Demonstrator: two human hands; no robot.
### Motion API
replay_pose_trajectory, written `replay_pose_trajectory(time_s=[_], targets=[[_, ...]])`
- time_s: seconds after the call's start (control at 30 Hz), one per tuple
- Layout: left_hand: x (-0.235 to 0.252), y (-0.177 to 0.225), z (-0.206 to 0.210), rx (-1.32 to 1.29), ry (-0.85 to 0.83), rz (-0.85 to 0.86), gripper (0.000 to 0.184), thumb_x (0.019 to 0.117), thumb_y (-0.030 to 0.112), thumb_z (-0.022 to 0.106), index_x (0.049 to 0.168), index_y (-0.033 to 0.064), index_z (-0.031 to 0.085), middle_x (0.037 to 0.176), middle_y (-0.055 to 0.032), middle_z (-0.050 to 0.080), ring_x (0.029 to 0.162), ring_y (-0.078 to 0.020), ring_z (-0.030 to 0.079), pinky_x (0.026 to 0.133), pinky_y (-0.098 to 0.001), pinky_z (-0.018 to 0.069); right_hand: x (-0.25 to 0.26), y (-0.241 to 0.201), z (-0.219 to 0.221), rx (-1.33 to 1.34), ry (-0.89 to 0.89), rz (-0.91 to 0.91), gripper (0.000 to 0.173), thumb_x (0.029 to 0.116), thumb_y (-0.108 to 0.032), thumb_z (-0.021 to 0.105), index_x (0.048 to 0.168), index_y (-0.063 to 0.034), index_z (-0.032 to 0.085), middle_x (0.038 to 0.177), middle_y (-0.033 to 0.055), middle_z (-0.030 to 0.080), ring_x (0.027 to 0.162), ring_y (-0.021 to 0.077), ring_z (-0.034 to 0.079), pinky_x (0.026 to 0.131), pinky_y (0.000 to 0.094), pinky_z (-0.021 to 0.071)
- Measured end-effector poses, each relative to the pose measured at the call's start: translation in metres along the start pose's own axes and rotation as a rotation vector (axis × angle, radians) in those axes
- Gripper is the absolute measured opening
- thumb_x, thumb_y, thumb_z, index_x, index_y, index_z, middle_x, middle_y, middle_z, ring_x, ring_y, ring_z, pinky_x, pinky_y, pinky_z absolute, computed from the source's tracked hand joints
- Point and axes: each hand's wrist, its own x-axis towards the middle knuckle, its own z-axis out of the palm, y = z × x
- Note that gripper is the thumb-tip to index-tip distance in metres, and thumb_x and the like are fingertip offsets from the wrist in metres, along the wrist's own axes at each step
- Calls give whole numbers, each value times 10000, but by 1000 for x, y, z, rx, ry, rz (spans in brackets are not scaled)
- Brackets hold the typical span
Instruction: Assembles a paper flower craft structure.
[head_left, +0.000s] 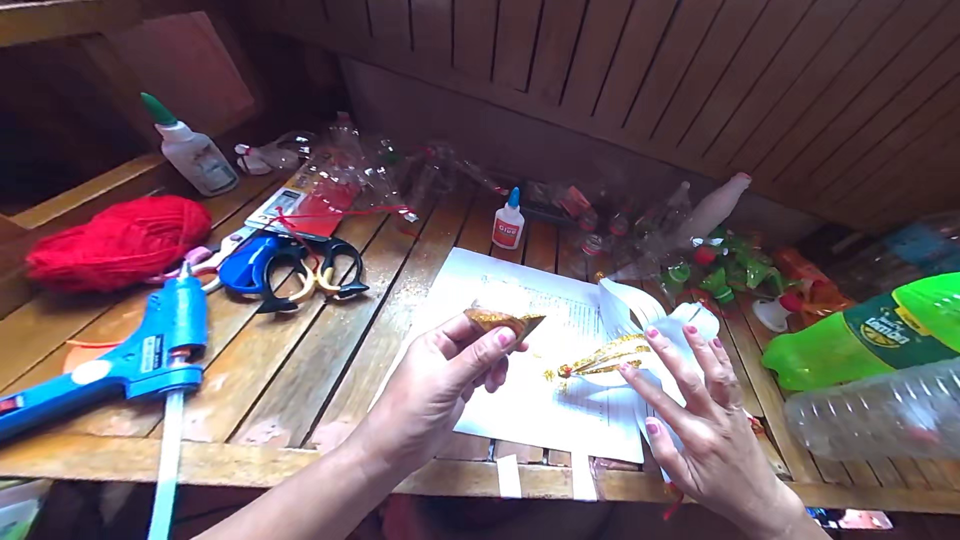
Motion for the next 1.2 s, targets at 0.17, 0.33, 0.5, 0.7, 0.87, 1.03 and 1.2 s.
replay_pose_trajectory(time_s=[0.17,0.33,0.5,0.7,0.87,1.03,1.2], targets=[[1,0,-1,1,8,-4,67,960,89,633,958,86,700,882,-37,744,651,-33,649,630,-147,541,1,-2,0,3,-10,-14,482,1078,-406,279,1397,-272,615,1589,56,453,1540,307,254,1247,507,106],[0,0,0,-2,17,-15,70,961,83,627,947,88,695,870,-36,740,647,-32,646,626,-145,538,3,-2,-1,1,-27,-29,492,1080,-416,271,1400,-267,614,1582,57,464,1536,309,262,1245,505,109],[1,0,-1,-3,15,-8,64,959,91,636,944,89,698,874,-37,742,649,-33,647,628,-147,538,5,-1,0,25,-13,-20,487,1078,-423,279,1403,-266,607,1582,58,462,1536,307,263,1245,500,119],[1,0,-3,1,6,-1,68,960,104,645,946,91,710,876,-37,748,647,-30,646,630,-146,538,7,0,2,33,-29,-29,469,1079,-416,294,1372,-281,633,1578,65,467,1535,314,264,1245,503,125],[0,1,-3,-4,9,-1,63,960,92,642,950,81,704,880,-44,747,653,-35,650,633,-144,538,8,0,4,21,-42,-37,471,1080,-402,287,1370,-276,636,1571,74,475,1530,319,276,1245,509,123],[0,1,-4,-9,6,-1,66,957,98,646,949,84,710,874,-43,747,652,-37,651,632,-147,540,7,0,5,20,-35,-60,464,1077,-397,295,1376,-279,630,1572,64,475,1529,307,279,1247,496,112],[0,1,-3,-8,4,-2,57,953,109,661,945,88,714,877,-42,747,653,-32,649,633,-146,540,7,-1,6,27,-34,-54,460,1077,-386,298,1373,-280,633,1575,66,471,1531,305,275,1247,495,111]])
